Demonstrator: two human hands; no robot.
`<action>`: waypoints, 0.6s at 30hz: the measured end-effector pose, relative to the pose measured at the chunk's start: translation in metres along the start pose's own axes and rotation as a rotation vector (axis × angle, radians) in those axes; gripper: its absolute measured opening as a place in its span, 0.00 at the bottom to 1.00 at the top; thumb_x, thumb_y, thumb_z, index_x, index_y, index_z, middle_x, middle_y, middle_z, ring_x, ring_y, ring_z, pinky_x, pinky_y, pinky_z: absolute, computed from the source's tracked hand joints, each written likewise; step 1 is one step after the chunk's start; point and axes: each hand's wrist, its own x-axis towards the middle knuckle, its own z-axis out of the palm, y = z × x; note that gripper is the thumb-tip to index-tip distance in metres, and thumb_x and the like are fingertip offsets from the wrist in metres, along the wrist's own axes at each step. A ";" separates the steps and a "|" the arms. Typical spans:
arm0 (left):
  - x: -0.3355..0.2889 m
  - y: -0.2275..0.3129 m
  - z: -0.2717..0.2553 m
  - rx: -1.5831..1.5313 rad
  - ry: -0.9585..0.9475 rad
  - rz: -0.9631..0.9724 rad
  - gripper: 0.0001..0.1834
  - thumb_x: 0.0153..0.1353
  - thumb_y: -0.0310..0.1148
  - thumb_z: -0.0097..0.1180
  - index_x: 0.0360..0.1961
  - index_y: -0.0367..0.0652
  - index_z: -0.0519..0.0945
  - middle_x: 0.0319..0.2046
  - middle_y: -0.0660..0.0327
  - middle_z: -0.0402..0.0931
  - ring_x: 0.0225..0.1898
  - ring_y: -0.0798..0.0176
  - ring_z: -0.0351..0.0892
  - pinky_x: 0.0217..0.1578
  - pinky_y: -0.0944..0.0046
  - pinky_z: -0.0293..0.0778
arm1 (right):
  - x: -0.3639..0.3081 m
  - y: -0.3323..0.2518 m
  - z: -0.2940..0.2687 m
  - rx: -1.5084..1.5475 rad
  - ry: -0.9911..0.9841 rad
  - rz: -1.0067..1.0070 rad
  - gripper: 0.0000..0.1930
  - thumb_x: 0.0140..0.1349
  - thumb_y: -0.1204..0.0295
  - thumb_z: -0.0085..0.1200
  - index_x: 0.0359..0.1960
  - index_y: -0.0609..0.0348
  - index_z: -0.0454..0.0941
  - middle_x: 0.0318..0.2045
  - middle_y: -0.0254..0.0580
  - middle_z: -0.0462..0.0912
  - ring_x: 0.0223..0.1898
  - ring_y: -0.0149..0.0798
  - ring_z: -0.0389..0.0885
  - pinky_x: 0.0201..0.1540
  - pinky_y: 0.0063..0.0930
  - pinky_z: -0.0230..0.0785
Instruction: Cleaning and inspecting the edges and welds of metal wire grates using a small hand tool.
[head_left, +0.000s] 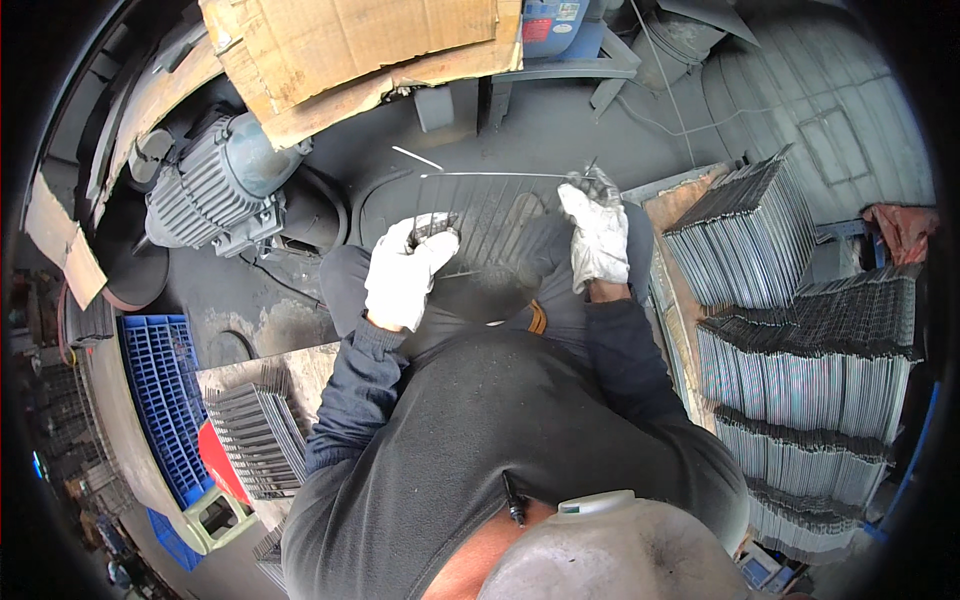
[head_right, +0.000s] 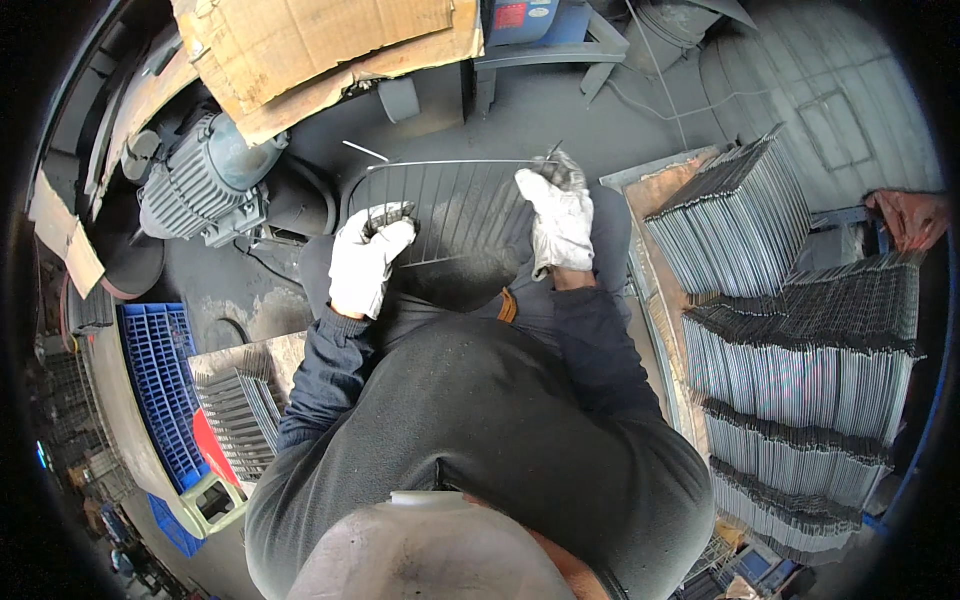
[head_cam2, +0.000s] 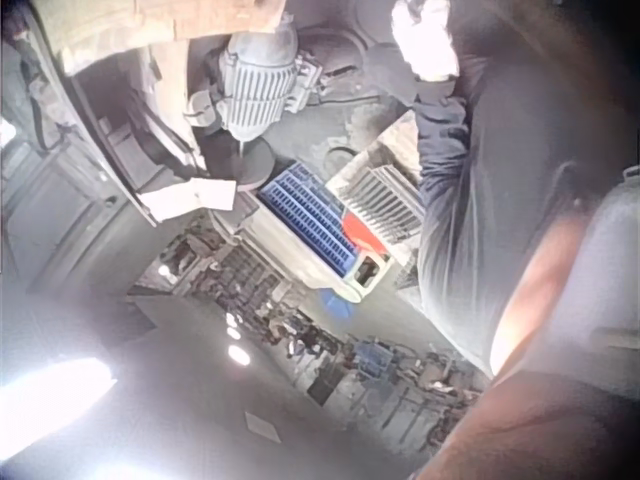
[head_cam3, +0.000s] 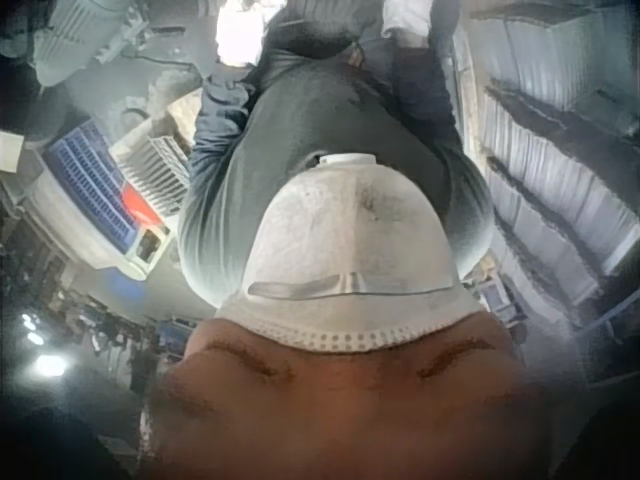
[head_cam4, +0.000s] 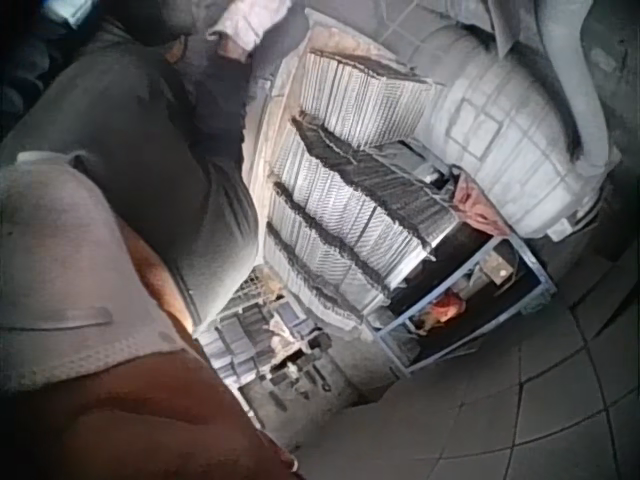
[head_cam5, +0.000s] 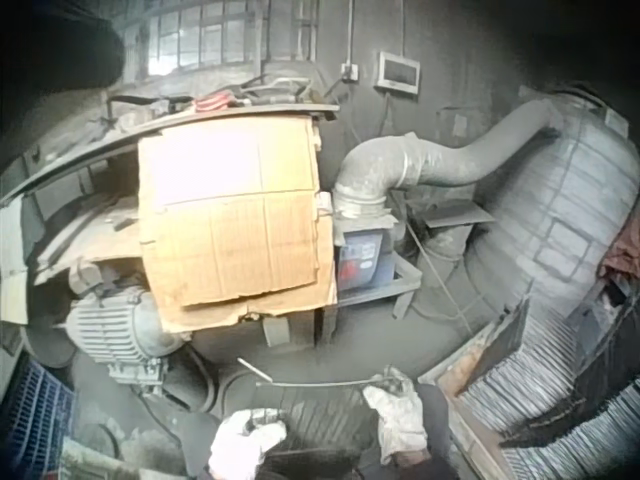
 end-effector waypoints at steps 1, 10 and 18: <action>-0.001 0.001 0.000 0.219 0.029 0.124 0.16 0.66 0.27 0.70 0.54 0.36 0.87 0.44 0.60 0.89 0.44 0.67 0.86 0.49 0.67 0.81 | 0.004 0.002 0.000 0.053 0.079 0.002 0.34 0.63 0.84 0.69 0.71 0.65 0.69 0.59 0.48 0.81 0.54 0.37 0.85 0.59 0.31 0.81; -0.016 0.048 0.008 1.062 -0.129 0.625 0.16 0.59 0.32 0.76 0.48 0.43 0.90 0.42 0.57 0.90 0.45 0.58 0.89 0.51 0.60 0.81 | -0.025 -0.067 0.046 -0.927 -0.711 -0.187 0.27 0.53 0.72 0.77 0.55 0.67 0.85 0.45 0.52 0.89 0.50 0.45 0.88 0.58 0.41 0.79; -0.019 0.035 0.019 0.872 0.410 0.896 0.27 0.56 0.27 0.78 0.57 0.34 0.84 0.55 0.50 0.86 0.60 0.47 0.83 0.65 0.51 0.75 | -0.027 -0.030 0.029 -0.014 -0.046 0.020 0.09 0.67 0.77 0.68 0.48 0.62 0.86 0.41 0.40 0.91 0.43 0.33 0.88 0.49 0.28 0.81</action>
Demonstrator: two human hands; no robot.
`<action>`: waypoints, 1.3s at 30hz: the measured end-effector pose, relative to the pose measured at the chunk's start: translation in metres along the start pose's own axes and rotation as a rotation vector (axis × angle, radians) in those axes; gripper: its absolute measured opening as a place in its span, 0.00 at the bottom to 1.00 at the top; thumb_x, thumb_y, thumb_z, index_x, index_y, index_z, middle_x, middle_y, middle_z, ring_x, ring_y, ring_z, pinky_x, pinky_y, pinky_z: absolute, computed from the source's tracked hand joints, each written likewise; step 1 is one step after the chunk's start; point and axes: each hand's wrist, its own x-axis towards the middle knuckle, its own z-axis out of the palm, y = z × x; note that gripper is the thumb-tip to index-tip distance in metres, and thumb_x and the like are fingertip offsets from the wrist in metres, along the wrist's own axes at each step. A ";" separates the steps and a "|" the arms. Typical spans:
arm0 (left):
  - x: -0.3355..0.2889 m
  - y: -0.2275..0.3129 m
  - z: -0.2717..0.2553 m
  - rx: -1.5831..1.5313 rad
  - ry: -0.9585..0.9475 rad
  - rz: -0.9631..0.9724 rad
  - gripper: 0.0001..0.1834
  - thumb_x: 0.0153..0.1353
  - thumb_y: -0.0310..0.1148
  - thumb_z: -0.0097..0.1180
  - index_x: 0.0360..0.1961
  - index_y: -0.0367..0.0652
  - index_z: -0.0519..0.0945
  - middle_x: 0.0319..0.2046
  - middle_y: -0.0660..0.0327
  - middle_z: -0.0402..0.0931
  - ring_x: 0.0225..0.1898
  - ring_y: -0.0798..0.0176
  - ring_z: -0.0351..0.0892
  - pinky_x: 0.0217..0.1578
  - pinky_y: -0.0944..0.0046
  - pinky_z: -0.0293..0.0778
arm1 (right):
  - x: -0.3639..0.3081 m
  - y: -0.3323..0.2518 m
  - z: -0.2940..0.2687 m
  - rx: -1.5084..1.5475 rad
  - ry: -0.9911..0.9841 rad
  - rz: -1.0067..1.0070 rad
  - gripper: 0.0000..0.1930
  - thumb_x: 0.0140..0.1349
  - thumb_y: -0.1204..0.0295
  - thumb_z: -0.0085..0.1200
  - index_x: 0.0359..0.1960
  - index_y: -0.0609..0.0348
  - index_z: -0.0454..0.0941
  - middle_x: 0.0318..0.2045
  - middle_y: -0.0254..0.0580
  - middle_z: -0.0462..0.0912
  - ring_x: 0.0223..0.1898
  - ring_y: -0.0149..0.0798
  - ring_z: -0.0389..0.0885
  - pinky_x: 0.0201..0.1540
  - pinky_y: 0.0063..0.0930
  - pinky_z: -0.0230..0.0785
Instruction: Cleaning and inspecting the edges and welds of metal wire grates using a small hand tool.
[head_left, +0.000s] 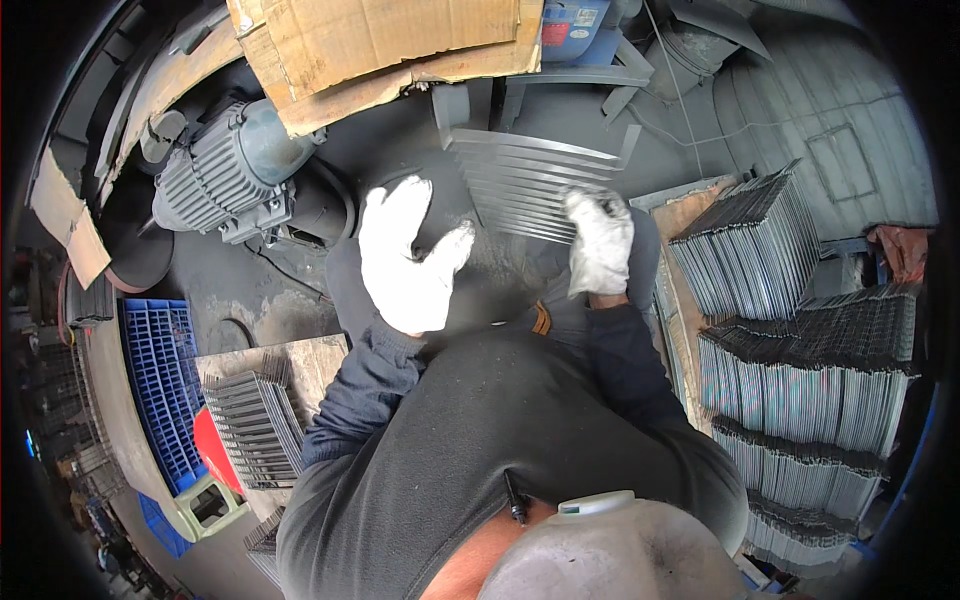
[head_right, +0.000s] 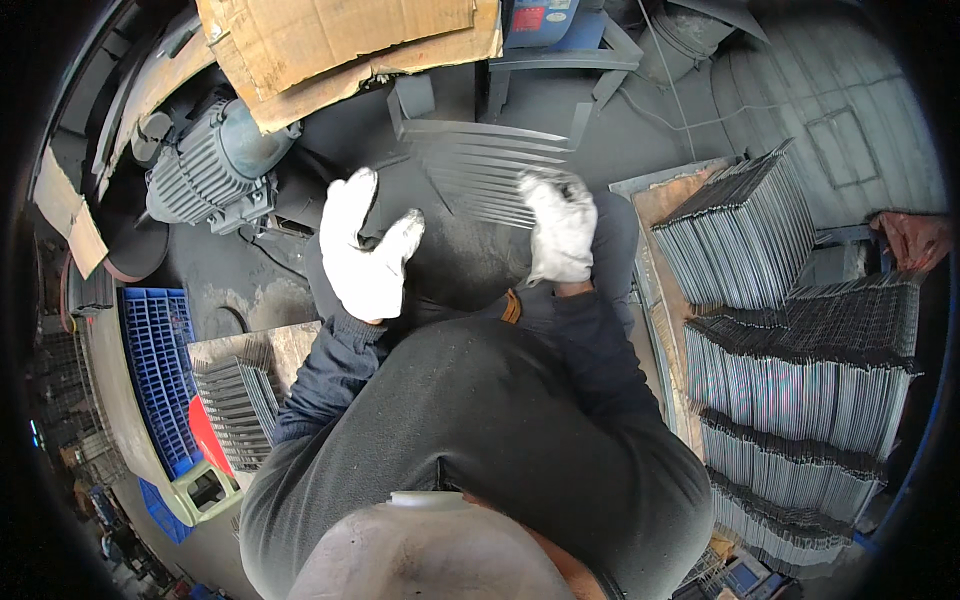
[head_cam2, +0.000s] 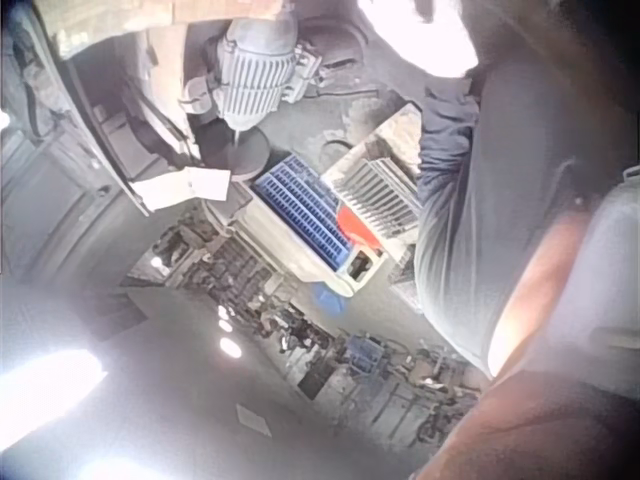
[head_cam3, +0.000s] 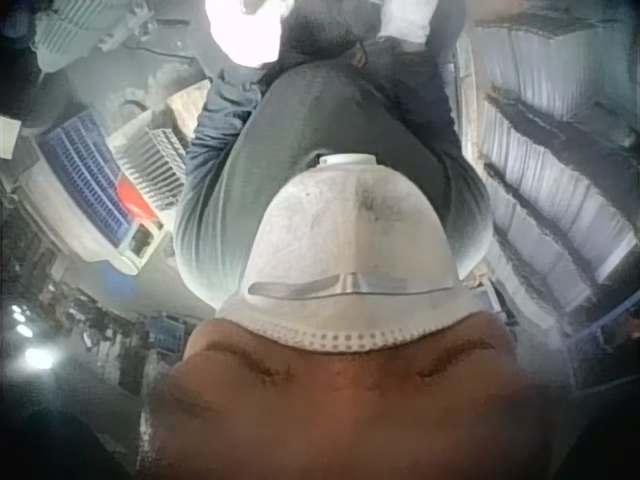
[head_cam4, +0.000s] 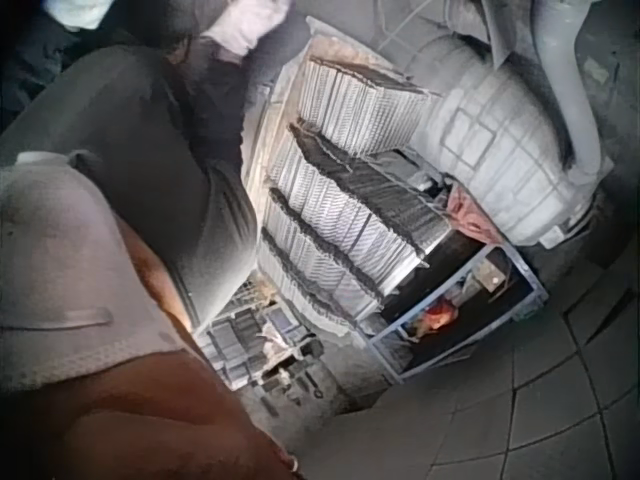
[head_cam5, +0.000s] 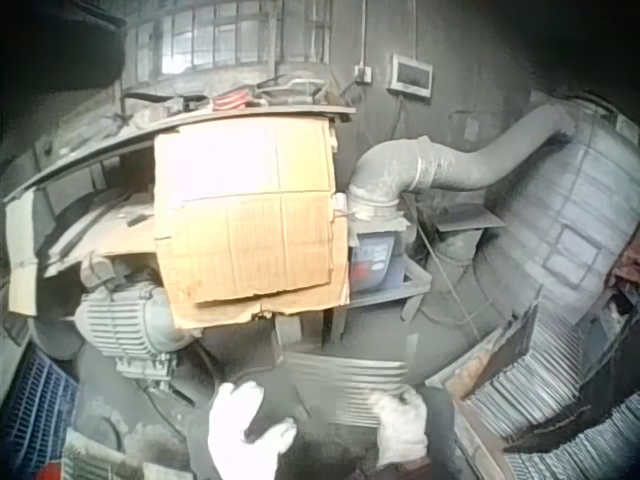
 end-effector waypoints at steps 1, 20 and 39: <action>-0.009 -0.003 0.005 -0.374 -0.108 -0.367 0.24 0.58 0.26 0.76 0.55 0.33 0.85 0.53 0.51 0.86 0.56 0.52 0.85 0.61 0.55 0.78 | 0.005 0.001 0.002 0.088 0.056 -0.035 0.06 0.73 0.72 0.63 0.46 0.60 0.86 0.39 0.38 0.91 0.43 0.33 0.88 0.47 0.26 0.80; -0.031 -0.016 0.016 -1.113 -0.339 -0.889 0.13 0.67 0.22 0.67 0.53 0.33 0.86 0.44 0.58 0.89 0.43 0.66 0.87 0.48 0.68 0.82 | 0.021 0.064 -0.012 0.171 0.270 0.068 0.29 0.77 0.71 0.59 0.76 0.56 0.64 0.67 0.44 0.77 0.62 0.41 0.81 0.67 0.36 0.76; -0.045 -0.058 -0.002 -0.452 -0.524 -0.104 0.13 0.63 0.34 0.71 0.47 0.39 0.91 0.48 0.58 0.90 0.59 0.55 0.83 0.69 0.54 0.72 | 0.017 0.013 -0.039 0.043 -0.393 0.239 0.21 0.62 0.86 0.66 0.58 0.71 0.82 0.51 0.54 0.90 0.52 0.45 0.91 0.57 0.34 0.85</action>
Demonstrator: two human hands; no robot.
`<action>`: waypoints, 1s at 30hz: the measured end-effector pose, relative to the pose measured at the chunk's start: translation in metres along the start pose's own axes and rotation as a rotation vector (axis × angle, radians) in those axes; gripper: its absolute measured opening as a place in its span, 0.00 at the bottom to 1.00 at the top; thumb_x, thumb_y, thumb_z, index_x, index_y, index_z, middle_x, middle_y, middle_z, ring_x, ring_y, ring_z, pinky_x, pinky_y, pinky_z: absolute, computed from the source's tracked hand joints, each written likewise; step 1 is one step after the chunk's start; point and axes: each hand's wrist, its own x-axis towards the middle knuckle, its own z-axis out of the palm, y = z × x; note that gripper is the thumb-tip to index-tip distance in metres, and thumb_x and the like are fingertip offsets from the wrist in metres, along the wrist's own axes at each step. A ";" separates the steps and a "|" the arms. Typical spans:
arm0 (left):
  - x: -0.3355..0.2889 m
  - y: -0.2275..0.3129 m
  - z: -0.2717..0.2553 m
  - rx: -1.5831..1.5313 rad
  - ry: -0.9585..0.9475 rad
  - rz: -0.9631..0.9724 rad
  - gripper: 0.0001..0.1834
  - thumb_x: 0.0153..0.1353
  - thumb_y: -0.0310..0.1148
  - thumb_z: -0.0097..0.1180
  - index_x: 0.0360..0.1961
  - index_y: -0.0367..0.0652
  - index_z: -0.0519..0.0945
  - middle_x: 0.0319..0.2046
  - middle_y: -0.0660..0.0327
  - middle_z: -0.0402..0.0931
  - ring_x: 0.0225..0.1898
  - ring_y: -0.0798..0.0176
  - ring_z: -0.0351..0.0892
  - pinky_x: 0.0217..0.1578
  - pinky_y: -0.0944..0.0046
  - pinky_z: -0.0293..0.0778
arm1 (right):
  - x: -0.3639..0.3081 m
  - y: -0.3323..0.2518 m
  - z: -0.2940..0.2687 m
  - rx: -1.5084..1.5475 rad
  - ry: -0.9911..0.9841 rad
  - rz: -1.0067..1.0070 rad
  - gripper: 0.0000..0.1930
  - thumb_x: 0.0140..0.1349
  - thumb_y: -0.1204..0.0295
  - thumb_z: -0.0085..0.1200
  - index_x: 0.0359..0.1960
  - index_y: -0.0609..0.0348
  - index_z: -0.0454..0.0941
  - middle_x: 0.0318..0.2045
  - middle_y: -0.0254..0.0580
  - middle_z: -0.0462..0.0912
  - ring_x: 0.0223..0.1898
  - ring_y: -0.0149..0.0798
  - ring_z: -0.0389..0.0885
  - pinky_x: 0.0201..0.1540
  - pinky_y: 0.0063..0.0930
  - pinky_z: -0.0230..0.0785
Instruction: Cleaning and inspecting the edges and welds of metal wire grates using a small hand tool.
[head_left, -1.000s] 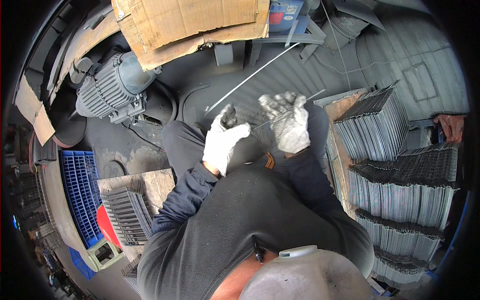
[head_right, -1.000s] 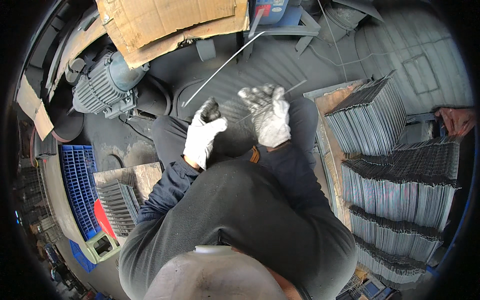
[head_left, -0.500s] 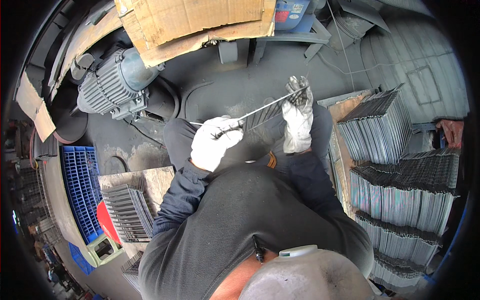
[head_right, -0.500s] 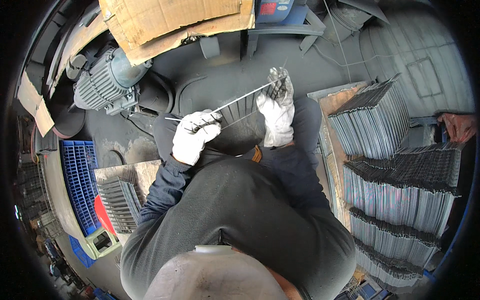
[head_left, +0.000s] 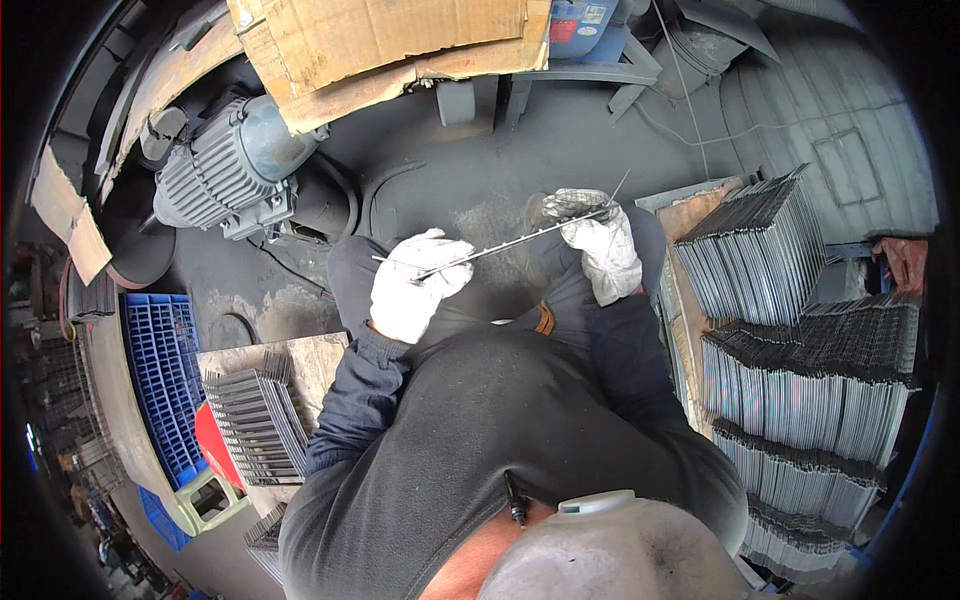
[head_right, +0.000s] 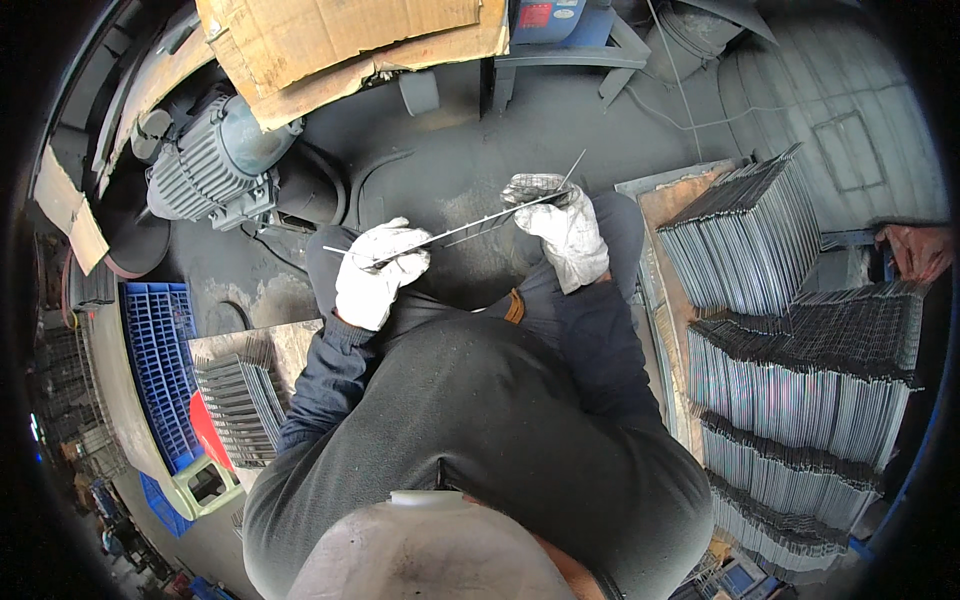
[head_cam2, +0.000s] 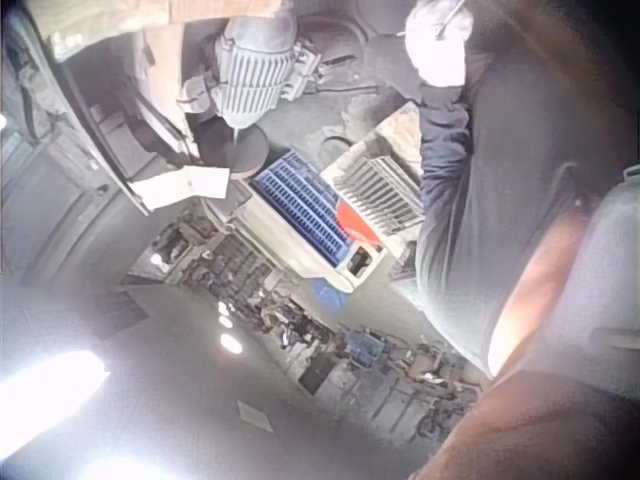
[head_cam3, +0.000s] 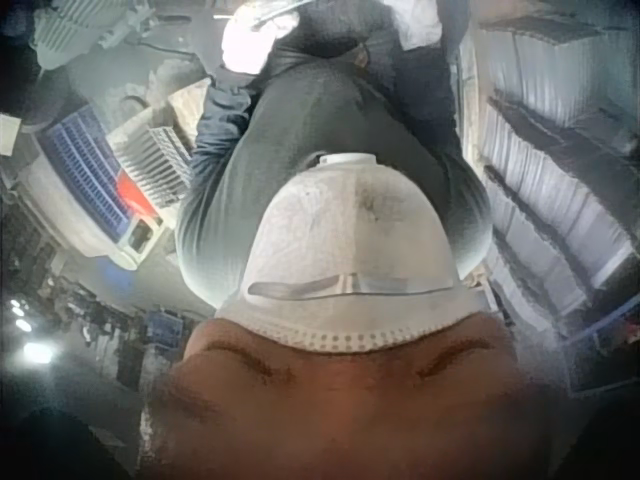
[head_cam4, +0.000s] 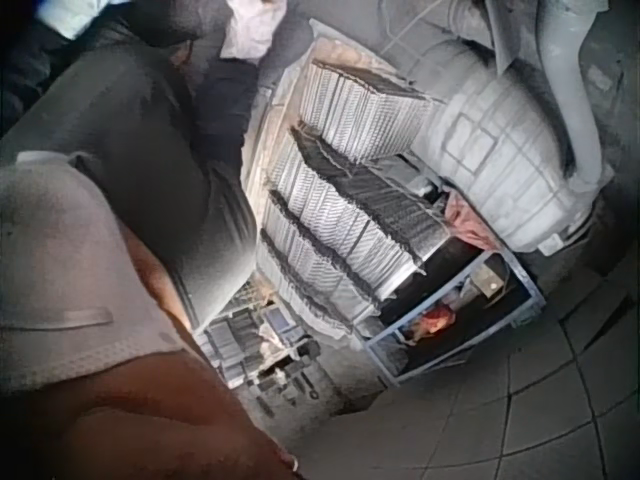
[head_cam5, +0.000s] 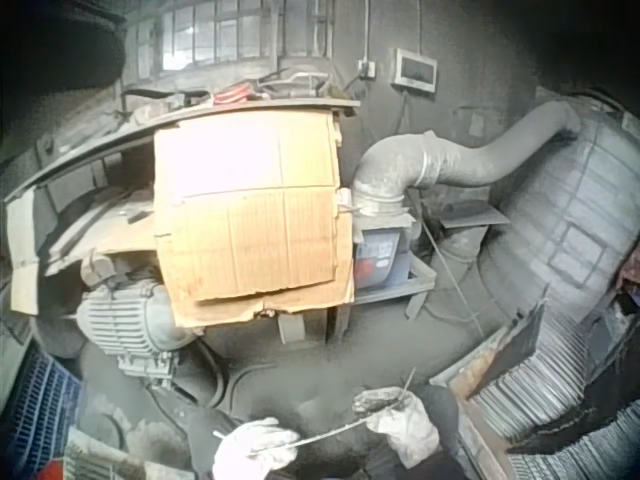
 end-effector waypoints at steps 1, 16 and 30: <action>-0.001 0.001 0.001 0.056 0.005 0.002 0.13 0.64 0.32 0.71 0.47 0.37 0.90 0.49 0.57 0.90 0.58 0.56 0.84 0.68 0.55 0.73 | 0.001 0.003 0.000 -0.001 0.001 0.000 0.21 0.62 0.86 0.66 0.58 0.71 0.82 0.51 0.54 0.90 0.52 0.45 0.91 0.57 0.34 0.85; -0.008 -0.001 0.014 -0.765 0.171 -0.388 0.24 0.69 0.28 0.66 0.63 0.28 0.77 0.51 0.53 0.86 0.43 0.65 0.88 0.51 0.67 0.84 | 0.003 0.026 0.012 0.138 0.104 -0.127 0.15 0.64 0.85 0.65 0.52 0.68 0.83 0.45 0.52 0.90 0.42 0.41 0.90 0.49 0.35 0.86; 0.030 -0.094 0.098 -0.569 -0.070 -0.757 0.24 0.64 0.21 0.68 0.62 0.33 0.83 0.51 0.59 0.87 0.49 0.66 0.84 0.56 0.67 0.80 | -0.055 -0.192 0.013 -0.570 0.522 -1.203 0.16 0.61 0.78 0.62 0.51 0.72 0.82 0.43 0.50 0.87 0.41 0.37 0.87 0.47 0.33 0.82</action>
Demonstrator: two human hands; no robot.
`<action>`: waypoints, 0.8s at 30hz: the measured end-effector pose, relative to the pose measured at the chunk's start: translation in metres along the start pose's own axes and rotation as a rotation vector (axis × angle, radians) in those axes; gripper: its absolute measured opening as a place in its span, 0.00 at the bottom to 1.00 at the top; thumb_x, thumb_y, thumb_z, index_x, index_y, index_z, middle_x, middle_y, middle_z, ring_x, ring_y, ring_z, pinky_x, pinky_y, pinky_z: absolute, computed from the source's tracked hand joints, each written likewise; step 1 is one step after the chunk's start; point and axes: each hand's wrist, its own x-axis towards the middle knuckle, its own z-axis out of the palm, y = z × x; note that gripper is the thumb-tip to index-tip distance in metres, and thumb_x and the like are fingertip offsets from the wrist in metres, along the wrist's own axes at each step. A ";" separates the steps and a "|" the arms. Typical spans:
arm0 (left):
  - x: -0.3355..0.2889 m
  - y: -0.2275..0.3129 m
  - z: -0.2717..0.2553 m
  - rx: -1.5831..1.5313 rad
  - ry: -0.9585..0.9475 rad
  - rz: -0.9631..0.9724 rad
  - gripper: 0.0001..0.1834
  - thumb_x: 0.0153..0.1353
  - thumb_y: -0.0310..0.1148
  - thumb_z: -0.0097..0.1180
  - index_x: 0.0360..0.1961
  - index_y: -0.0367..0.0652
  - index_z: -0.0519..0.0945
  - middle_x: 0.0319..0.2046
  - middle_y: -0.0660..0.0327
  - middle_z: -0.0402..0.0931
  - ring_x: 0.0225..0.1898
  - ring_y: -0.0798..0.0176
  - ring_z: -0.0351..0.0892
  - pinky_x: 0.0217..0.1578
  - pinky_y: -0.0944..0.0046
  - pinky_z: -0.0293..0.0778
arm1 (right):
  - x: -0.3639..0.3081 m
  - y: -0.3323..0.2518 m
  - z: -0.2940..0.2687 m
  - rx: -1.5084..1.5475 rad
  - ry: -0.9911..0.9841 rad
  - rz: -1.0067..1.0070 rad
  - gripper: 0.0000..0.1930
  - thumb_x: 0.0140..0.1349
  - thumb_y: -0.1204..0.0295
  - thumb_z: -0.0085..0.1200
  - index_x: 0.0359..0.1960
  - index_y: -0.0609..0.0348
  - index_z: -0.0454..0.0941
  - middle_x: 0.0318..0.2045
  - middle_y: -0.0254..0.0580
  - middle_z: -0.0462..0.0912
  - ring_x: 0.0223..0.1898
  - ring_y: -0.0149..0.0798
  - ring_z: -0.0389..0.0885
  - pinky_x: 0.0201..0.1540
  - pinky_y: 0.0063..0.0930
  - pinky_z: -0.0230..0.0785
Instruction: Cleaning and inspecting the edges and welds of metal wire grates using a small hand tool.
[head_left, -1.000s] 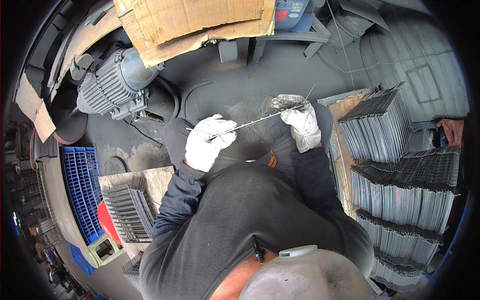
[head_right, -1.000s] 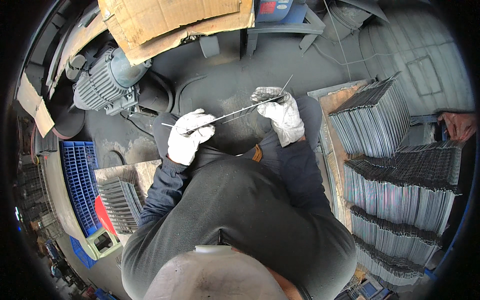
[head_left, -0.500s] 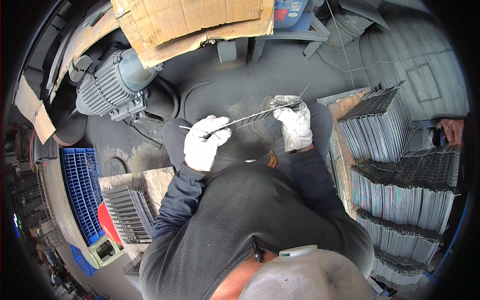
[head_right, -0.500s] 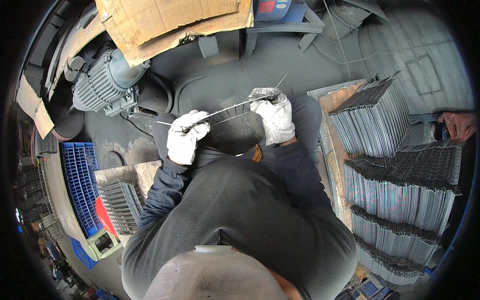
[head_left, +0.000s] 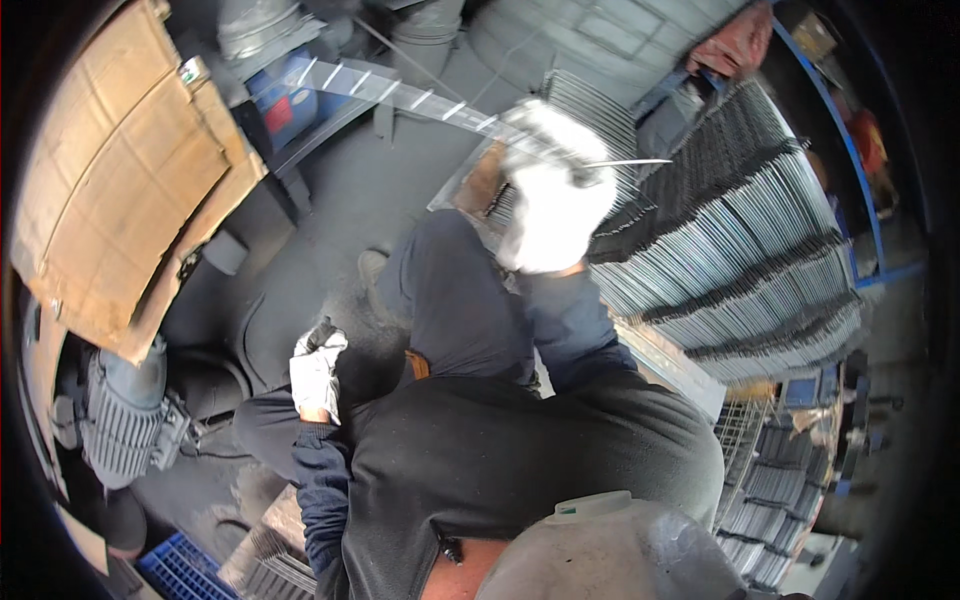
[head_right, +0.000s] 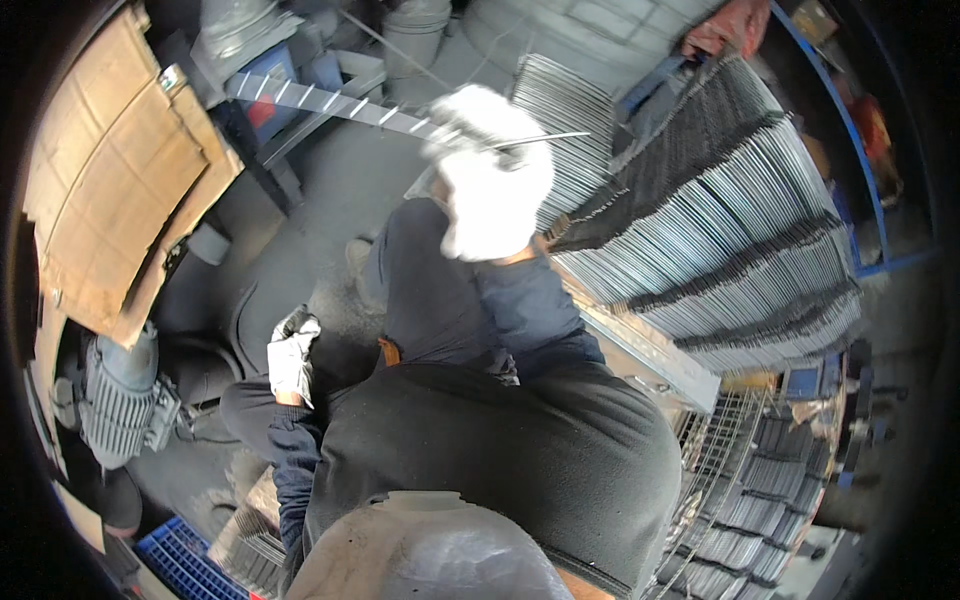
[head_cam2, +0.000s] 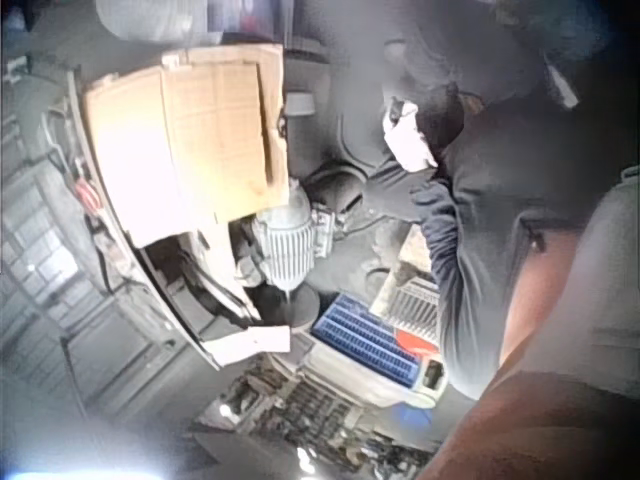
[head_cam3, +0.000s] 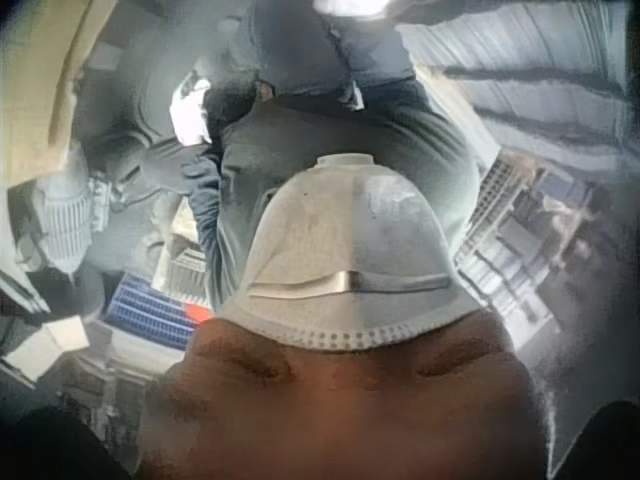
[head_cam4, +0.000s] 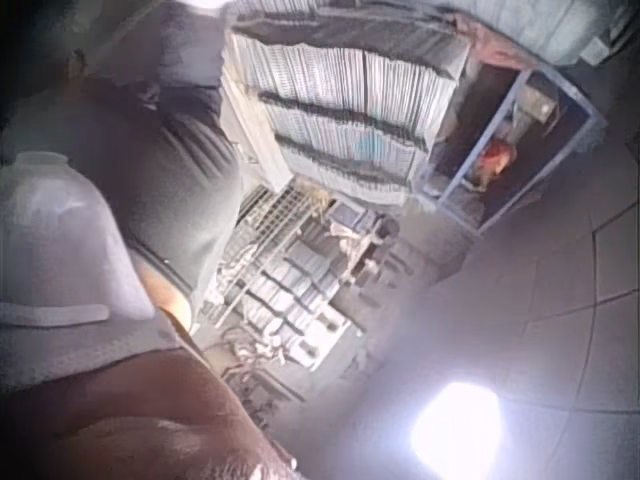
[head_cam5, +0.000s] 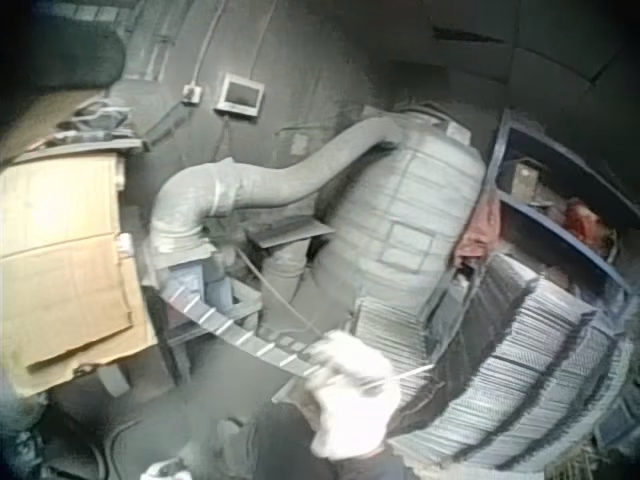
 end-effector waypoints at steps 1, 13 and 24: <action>0.005 -0.010 -0.001 -0.056 -0.099 -0.045 0.23 0.62 0.23 0.71 0.60 0.35 0.85 0.48 0.61 0.87 0.46 0.67 0.84 0.55 0.67 0.79 | 0.009 -0.005 -0.013 -0.019 0.164 0.014 0.18 0.62 0.77 0.62 0.53 0.73 0.81 0.46 0.54 0.88 0.43 0.39 0.88 0.49 0.34 0.82; 0.062 -0.098 -0.018 0.286 -0.087 -0.130 0.28 0.57 0.40 0.80 0.59 0.45 0.89 0.26 0.70 0.80 0.25 0.73 0.71 0.28 0.66 0.68 | 0.070 0.012 -0.144 -1.741 -0.338 -0.530 0.14 0.60 0.71 0.57 0.48 0.48 0.86 0.40 0.36 0.89 0.43 0.44 0.87 0.57 0.46 0.77; 0.068 -0.163 -0.045 0.087 -0.192 -0.108 0.20 0.64 0.33 0.74 0.52 0.36 0.82 0.43 0.56 0.89 0.45 0.60 0.88 0.51 0.63 0.84 | 0.057 0.046 -0.128 -1.874 -0.467 -0.294 0.13 0.66 0.69 0.52 0.47 0.45 0.87 0.37 0.39 0.90 0.39 0.48 0.88 0.52 0.44 0.78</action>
